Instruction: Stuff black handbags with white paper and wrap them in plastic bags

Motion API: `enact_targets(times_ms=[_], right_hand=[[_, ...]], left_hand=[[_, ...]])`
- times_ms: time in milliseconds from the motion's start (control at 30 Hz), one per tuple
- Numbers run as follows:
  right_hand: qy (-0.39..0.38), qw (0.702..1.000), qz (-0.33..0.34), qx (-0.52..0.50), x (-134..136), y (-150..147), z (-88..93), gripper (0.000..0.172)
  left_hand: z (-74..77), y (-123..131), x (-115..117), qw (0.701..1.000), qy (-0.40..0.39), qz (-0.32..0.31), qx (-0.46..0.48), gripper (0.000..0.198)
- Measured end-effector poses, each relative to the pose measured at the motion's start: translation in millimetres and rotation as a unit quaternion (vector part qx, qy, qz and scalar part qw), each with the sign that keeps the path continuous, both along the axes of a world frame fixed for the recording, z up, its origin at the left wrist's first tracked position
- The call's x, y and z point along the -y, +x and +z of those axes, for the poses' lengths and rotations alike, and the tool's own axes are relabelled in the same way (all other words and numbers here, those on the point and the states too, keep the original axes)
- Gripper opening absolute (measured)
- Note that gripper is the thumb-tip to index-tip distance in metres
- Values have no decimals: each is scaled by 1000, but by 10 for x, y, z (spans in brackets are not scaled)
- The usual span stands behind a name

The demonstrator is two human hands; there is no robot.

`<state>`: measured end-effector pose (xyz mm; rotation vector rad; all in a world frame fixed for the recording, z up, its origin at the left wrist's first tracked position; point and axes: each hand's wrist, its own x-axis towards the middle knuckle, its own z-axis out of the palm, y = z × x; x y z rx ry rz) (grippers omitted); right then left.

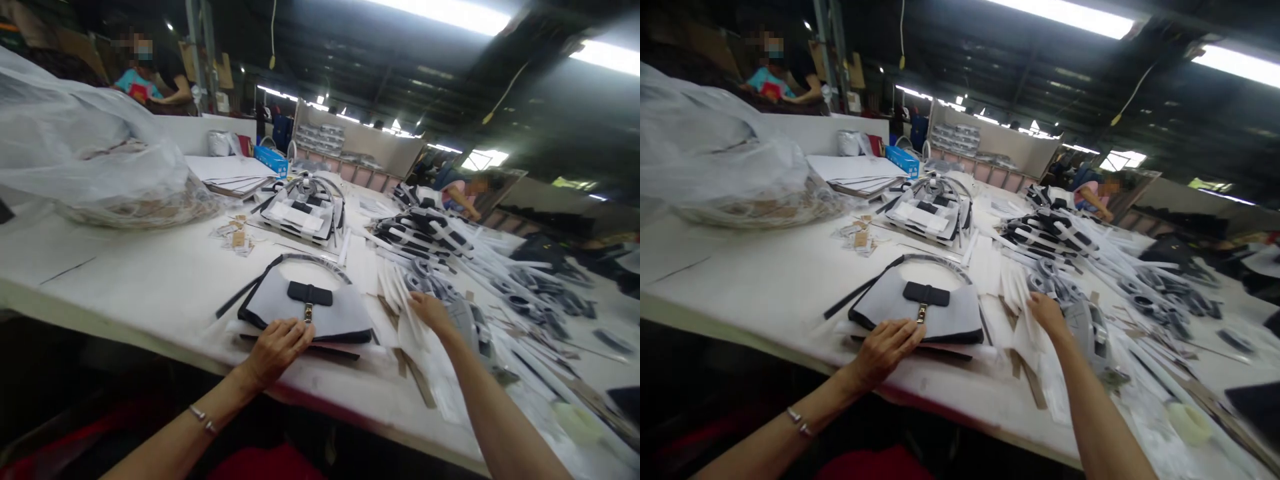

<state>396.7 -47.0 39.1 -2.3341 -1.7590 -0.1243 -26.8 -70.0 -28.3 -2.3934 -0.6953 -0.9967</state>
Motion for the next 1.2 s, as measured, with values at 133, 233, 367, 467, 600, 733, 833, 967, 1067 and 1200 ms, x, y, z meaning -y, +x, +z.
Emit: enact_targets(times_ms=[133,233,367,467,600,733,833,967,1067,1200], right_hand=[[-57,998,-21,20,69,53,50,36],[12,995,-73,69,117,-93,194,45],[254,962,42,92,198,-757,449,46],[283,918,268,67,256,-1462,470,46],[201,880,426,64,348,-2085,171,50],[151,891,425,57,424,-2158,-106,50],[128,896,422,58,445,-2134,-132,49],[105,901,415,70,461,-2202,-105,44],[99,902,415,63,463,-2228,-97,43],[109,912,392,-49,376,-2116,85,43]], left_hand=[[-1,-6,8,1000,-8,10,-11,29],[-13,-11,7,1000,-20,12,-14,28],[-19,-18,5,999,-27,2,-24,29],[-8,-20,13,999,-27,3,-25,29],[8,-11,32,999,-35,18,-27,29],[-2,-8,34,999,-40,14,-30,24],[-18,-20,32,999,-39,12,-30,26],[-32,-41,39,998,-40,16,-35,29],[-25,-45,45,999,-37,17,-29,28],[-6,-43,41,999,-35,14,-21,30]])
